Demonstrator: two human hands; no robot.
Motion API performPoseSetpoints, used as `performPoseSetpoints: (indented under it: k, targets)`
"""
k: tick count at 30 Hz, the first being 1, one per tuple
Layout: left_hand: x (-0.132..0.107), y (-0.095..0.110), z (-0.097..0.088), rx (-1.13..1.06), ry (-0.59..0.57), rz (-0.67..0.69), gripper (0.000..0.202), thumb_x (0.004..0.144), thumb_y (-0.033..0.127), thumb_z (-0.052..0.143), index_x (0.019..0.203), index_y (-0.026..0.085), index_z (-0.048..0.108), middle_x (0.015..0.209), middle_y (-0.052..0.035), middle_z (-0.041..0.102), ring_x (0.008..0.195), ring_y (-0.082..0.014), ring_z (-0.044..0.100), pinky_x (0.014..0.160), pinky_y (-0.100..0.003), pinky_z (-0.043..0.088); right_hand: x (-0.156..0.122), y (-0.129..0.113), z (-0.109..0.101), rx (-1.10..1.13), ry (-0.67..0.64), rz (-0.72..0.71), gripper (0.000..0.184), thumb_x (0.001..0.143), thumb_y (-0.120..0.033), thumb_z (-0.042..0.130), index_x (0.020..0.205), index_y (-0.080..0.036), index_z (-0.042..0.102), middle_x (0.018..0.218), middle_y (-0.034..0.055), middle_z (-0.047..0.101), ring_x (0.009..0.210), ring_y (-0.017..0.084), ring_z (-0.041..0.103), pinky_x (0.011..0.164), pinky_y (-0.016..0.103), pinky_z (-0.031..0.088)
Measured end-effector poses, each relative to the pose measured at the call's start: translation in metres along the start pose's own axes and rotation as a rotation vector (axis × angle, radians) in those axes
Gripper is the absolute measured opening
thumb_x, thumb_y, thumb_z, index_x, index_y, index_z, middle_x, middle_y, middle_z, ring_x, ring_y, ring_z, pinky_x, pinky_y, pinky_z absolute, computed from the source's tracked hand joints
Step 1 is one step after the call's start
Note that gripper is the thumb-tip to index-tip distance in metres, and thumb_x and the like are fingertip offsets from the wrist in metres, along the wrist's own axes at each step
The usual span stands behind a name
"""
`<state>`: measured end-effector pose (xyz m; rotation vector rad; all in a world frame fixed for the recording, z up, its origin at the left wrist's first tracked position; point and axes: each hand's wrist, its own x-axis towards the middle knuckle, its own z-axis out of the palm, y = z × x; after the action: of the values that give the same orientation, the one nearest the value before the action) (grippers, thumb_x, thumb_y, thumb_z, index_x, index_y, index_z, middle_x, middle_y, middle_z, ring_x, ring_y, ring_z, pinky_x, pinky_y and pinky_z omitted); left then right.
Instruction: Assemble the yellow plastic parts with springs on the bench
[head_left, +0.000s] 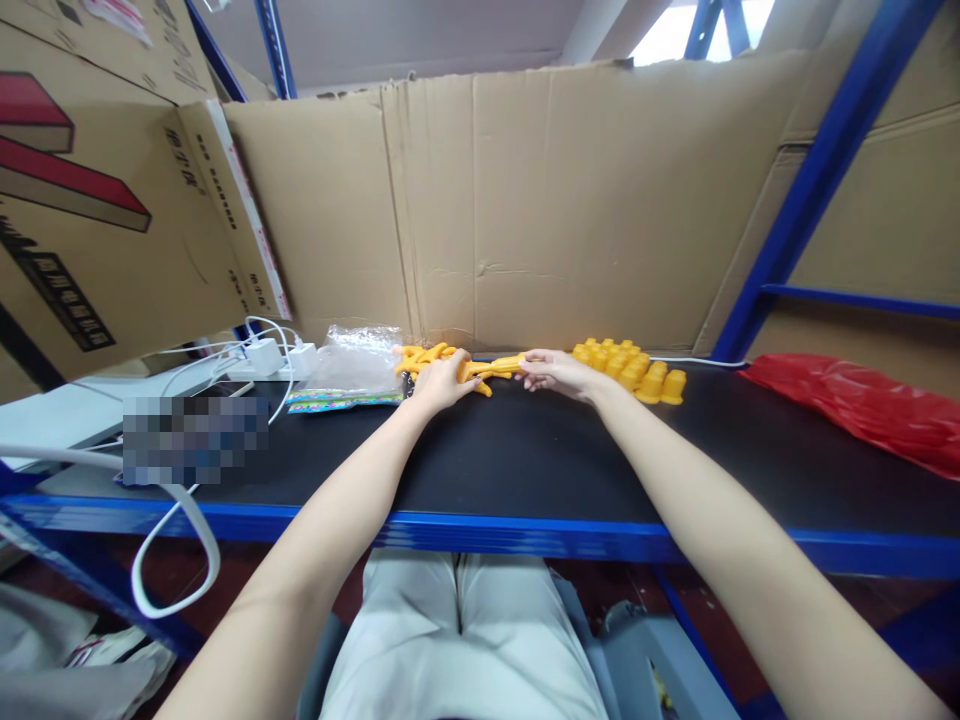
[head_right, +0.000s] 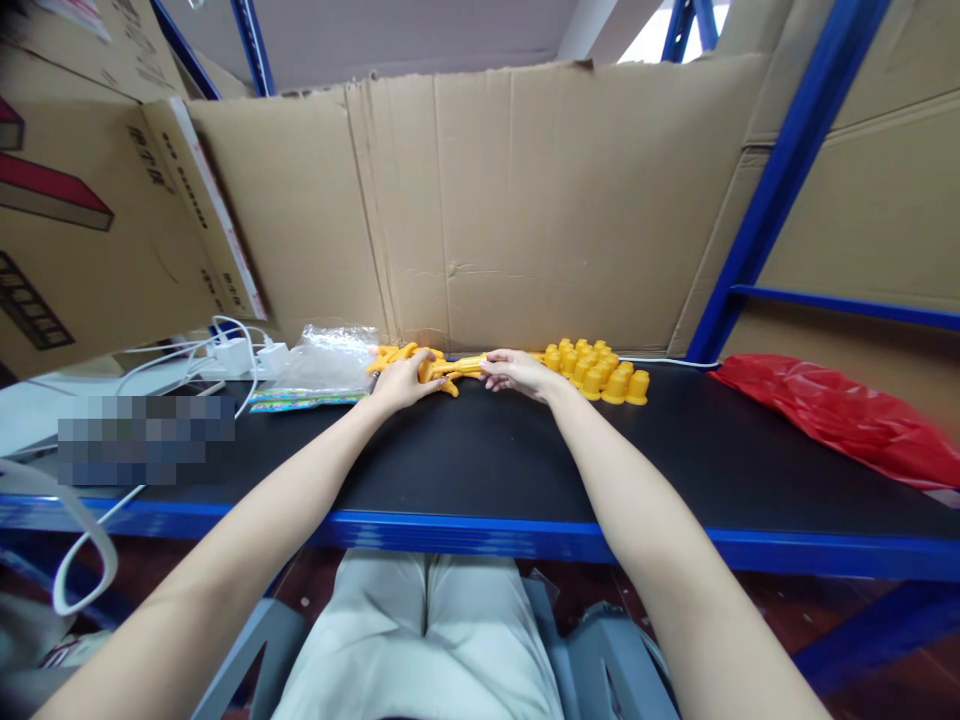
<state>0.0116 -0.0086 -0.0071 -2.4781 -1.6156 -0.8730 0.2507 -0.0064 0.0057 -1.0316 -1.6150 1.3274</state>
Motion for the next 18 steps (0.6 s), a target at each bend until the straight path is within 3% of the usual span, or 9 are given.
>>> performPoseSetpoints:
  k: [4,7,9,13,18]
  targets:
    - [0.000,-0.003,0.003,-0.126,0.033,0.105,0.068,0.081,0.043,0.057,0.140,0.023,0.029,0.104,-0.0080,0.064,0.097,-0.0238,0.060,0.084,-0.037,0.046,0.005,0.000,-0.018,-0.090,0.281,-0.120,0.021,0.080,-0.023,0.063,0.100,-0.016,0.057,0.087,0.0066,0.066,0.068,0.012,0.061,0.066,0.027,0.051]
    - [0.002,-0.007,0.009,-0.113,0.005,0.205,0.053,0.081,0.024,0.052,0.133,0.019,0.042,0.114,-0.0096,0.061,0.104,-0.0215,0.057,0.091,-0.036,0.044,0.008,0.007,-0.033,-0.367,0.553,-0.275,0.029,0.077,-0.025,0.065,0.103,-0.017,0.056,0.088,0.0064,0.066,0.075,0.016,0.062,0.069,0.032,0.051]
    - [0.004,-0.010,0.014,-0.069,-0.075,0.253,0.043,0.077,0.017,0.050,0.120,0.018,0.055,0.117,-0.0100,0.060,0.106,-0.0219,0.056,0.093,-0.037,0.043,0.009,0.014,-0.039,-0.655,0.649,-0.377,0.032,0.075,-0.025,0.066,0.104,-0.018,0.056,0.096,0.0073,0.066,0.081,0.019,0.062,0.074,0.035,0.049]
    - [0.005,-0.014,0.021,-0.019,-0.216,0.318,0.040,0.073,0.013,0.051,0.110,0.022,0.064,0.121,-0.0074,0.059,0.112,-0.0230,0.054,0.099,-0.040,0.039,0.008,0.027,-0.035,-1.168,0.631,-0.439,0.031,0.080,-0.022,0.059,0.111,-0.019,0.057,0.109,0.0093,0.065,0.097,0.023,0.058,0.084,0.036,0.040]
    - [0.004,-0.012,0.020,0.056,-0.223,0.285,0.038,0.079,0.019,0.048,0.115,0.024,0.062,0.123,-0.0067,0.059,0.112,-0.0239,0.053,0.100,-0.044,0.038,0.011,0.032,-0.015,-1.580,0.545,-0.314,0.030,0.089,-0.020,0.047,0.117,-0.018,0.057,0.106,0.0114,0.065,0.097,0.025,0.056,0.083,0.036,0.032]
